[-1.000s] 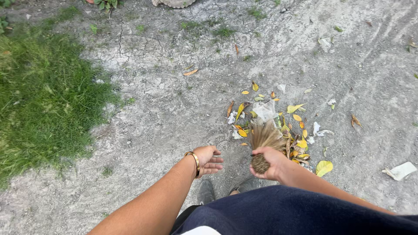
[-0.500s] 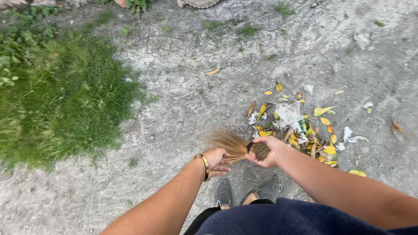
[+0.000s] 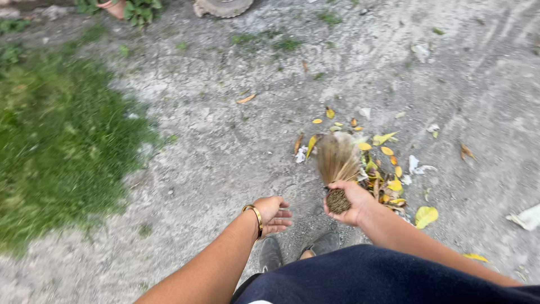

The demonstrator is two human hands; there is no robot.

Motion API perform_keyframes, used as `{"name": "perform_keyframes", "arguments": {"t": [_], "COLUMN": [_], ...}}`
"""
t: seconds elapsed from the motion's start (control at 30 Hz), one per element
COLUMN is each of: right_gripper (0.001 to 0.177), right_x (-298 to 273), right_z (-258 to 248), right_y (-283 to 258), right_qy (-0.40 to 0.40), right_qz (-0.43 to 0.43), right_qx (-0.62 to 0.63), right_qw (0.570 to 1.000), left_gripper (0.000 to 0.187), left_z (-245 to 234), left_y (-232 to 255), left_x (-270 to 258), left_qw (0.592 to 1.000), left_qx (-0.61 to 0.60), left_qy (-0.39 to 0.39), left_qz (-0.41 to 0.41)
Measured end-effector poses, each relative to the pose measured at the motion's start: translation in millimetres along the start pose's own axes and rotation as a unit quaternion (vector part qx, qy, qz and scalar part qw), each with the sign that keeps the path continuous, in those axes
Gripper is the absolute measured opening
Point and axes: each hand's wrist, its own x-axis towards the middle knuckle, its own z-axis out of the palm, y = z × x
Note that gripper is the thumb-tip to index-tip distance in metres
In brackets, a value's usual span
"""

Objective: The person sweeps leaves and trash across the ground using a hand broom.

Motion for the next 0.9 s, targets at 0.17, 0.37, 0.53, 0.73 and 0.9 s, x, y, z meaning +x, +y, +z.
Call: {"name": "perform_keyframes", "arguments": {"t": [0.17,0.37,0.53,0.73,0.9], "right_gripper": [0.033,0.042,0.043,0.034,0.045], "right_x": [-39.1,-36.7,-35.9,-48.9,-118.4], "right_z": [-10.5,-49.0,-107.9,-153.2,-155.6], "right_y": [7.8,2.0,-50.2,-65.1,-22.1], "right_qy": [-0.031,0.029,0.174,0.123,0.059], "right_qz": [0.072,0.142,0.090,-0.059,-0.109], "right_qx": [0.022,0.085,0.139,-0.055,0.304], "right_qw": [0.997,0.986,0.971,0.989,0.945], "left_gripper": [0.038,0.035,0.036,0.037,0.038], "left_z": [26.5,39.8,52.2,85.6,126.7], "left_y": [30.7,58.6,67.8,71.2,90.4], "left_x": [20.9,27.9,26.6,34.0,69.1], "left_qw": [0.999,0.998,0.996,0.985,0.966], "left_qx": [0.045,0.060,0.082,0.164,0.229], "left_qy": [-0.019,-0.025,-0.026,-0.058,-0.121], "left_qz": [0.002,0.013,0.011,-0.010,-0.011]}}
